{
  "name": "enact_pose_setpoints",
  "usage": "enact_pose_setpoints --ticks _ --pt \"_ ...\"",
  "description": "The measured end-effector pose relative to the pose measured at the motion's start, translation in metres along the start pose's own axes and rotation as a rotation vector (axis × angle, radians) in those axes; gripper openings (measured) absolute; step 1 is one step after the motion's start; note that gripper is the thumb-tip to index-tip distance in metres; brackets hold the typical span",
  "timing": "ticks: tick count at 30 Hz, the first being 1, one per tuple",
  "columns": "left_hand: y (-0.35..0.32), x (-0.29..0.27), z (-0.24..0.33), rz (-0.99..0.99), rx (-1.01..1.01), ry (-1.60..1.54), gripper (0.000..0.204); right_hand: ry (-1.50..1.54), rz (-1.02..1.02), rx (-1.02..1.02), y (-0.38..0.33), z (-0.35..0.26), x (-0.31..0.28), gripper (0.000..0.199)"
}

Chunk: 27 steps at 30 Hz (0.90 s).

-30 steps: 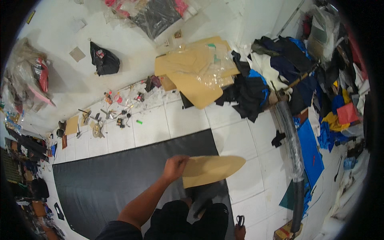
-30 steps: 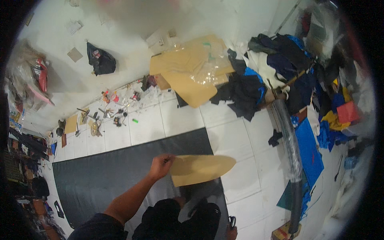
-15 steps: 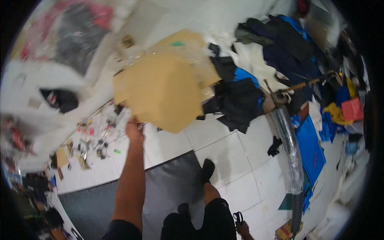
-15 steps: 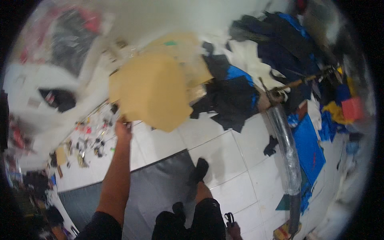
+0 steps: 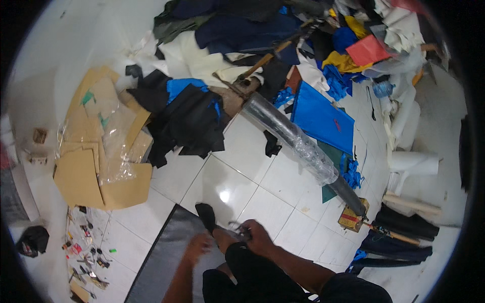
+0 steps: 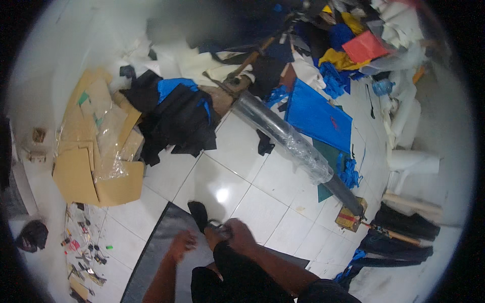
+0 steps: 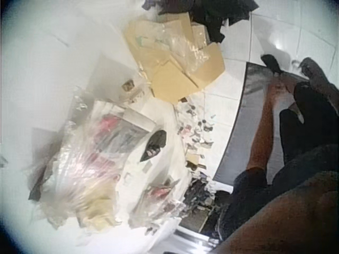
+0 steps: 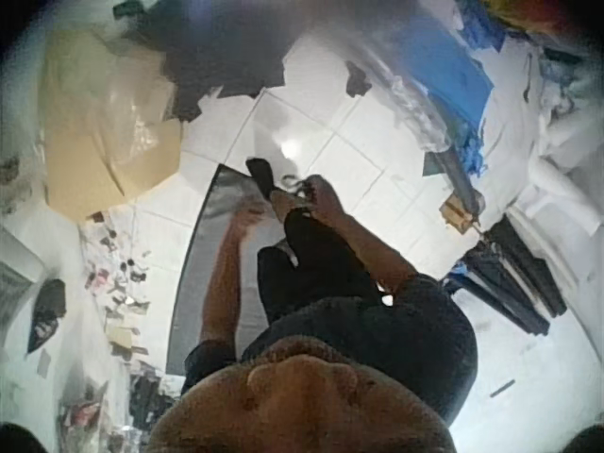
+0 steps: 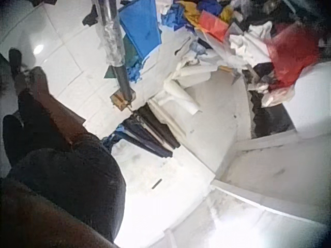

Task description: The person cuts a large sheet of material using scissors and sets a piece aside. Next, the person cuts the plastic wrap off a cylinder with scissors, slits the outer sleeve open along its length, and spreads it flat across the sheet on the floor.

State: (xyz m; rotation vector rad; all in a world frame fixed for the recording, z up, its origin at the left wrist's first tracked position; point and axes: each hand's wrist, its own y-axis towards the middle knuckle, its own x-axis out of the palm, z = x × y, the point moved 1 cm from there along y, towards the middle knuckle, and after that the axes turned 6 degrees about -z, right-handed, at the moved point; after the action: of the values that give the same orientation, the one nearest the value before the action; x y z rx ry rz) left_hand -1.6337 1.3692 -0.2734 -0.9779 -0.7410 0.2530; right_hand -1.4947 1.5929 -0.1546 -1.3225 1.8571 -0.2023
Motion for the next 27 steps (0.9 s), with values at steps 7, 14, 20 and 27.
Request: enact_pose_setpoints --ticks 7,14,20,27 --pt "-0.035 0.163 0.009 -0.244 -0.030 -0.816 0.064 -0.022 -0.018 -0.620 -0.071 0.023 0.032 0.044" --pt "-0.054 0.260 -0.015 -0.044 0.035 -0.278 0.067 -0.173 -0.077 -0.620 -0.178 0.081 -0.019 0.039" --pt "-0.031 0.338 -0.053 0.232 0.135 0.010 0.053 0.210 -0.171 -0.097 -0.277 0.144 -0.095 0.032" --pt "0.024 0.513 -0.070 0.028 0.245 -0.197 0.044 1.436 -0.749 0.499 -0.334 0.292 -0.138 0.038"
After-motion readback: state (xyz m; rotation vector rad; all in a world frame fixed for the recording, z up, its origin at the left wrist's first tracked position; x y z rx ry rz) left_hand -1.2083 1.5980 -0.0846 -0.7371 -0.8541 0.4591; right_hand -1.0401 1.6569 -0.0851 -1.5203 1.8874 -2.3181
